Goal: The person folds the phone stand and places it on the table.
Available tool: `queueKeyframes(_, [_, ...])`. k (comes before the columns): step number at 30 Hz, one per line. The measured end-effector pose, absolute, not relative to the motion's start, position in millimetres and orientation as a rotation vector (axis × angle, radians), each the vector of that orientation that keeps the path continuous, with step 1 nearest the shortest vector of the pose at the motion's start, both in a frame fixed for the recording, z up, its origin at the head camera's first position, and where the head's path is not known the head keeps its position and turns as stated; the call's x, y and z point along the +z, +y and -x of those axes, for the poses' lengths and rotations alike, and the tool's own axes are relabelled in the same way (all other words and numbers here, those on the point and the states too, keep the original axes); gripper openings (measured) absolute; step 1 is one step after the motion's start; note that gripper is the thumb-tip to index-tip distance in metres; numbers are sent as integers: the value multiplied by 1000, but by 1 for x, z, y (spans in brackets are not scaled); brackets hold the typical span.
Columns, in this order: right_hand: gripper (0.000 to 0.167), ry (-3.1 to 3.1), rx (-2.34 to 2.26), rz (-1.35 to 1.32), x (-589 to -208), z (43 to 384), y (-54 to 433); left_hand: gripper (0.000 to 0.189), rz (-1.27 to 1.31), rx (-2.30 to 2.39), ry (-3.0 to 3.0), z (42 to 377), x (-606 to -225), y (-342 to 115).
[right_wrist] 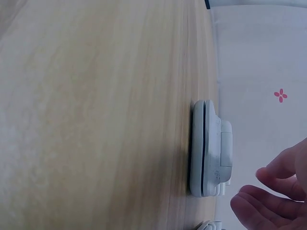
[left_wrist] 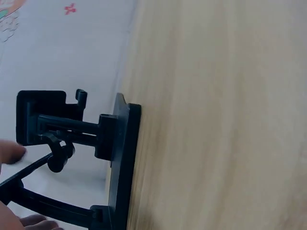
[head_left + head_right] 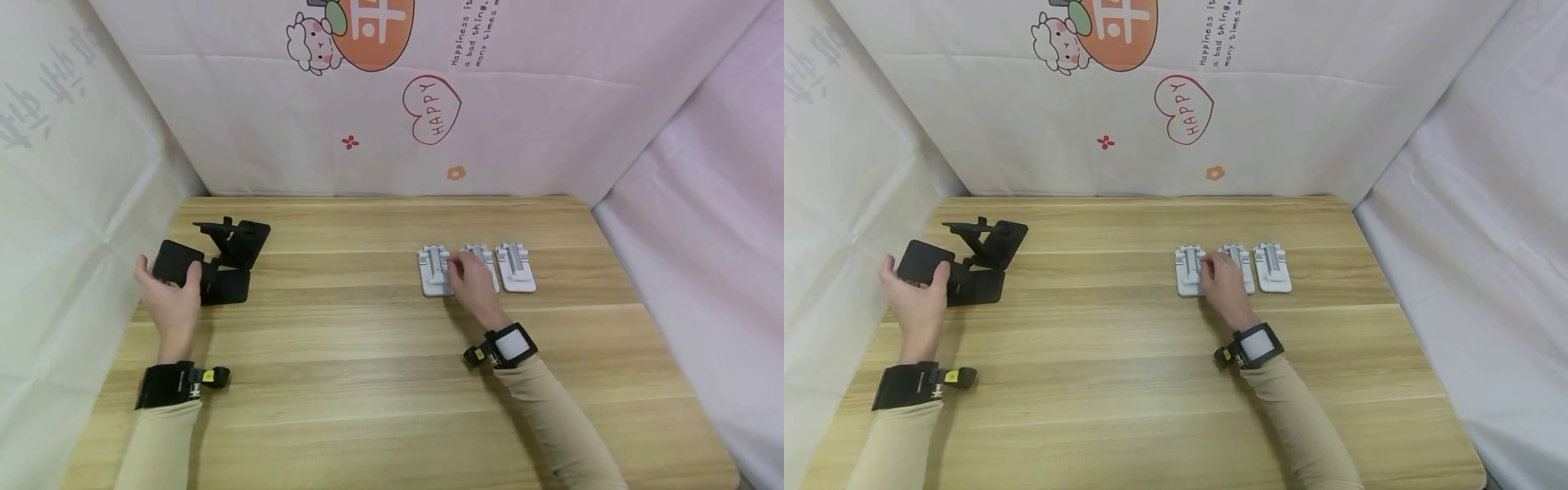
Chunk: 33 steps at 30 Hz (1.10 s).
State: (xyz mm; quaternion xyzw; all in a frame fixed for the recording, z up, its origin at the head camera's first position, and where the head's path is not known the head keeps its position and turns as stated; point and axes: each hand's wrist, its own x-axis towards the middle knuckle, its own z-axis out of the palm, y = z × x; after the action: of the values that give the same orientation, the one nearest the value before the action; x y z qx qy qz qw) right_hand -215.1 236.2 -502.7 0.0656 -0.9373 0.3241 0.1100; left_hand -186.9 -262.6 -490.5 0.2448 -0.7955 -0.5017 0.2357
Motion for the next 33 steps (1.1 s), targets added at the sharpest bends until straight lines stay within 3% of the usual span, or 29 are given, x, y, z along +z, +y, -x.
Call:
queueKeyframes(6, [19, -2727, 975, -214, -500, 214, 235, 57, -793, -1461, -2178, 192, -490, -267])
queueKeyframes(14, [19, -2723, 981, -220, -498, 213, 236, 52, -851, -1552, -2160, 191, -486, -269])
queueKeyframes(23, [18, -2725, 966, -249, -500, 213, 235, 35, -838, -1505, -2151, 186, -485, -269])
queueKeyframes(33, [17, -2714, 988, -320, -500, 212, 224, 44, -627, -1288, -2403, 175, -473, -257])
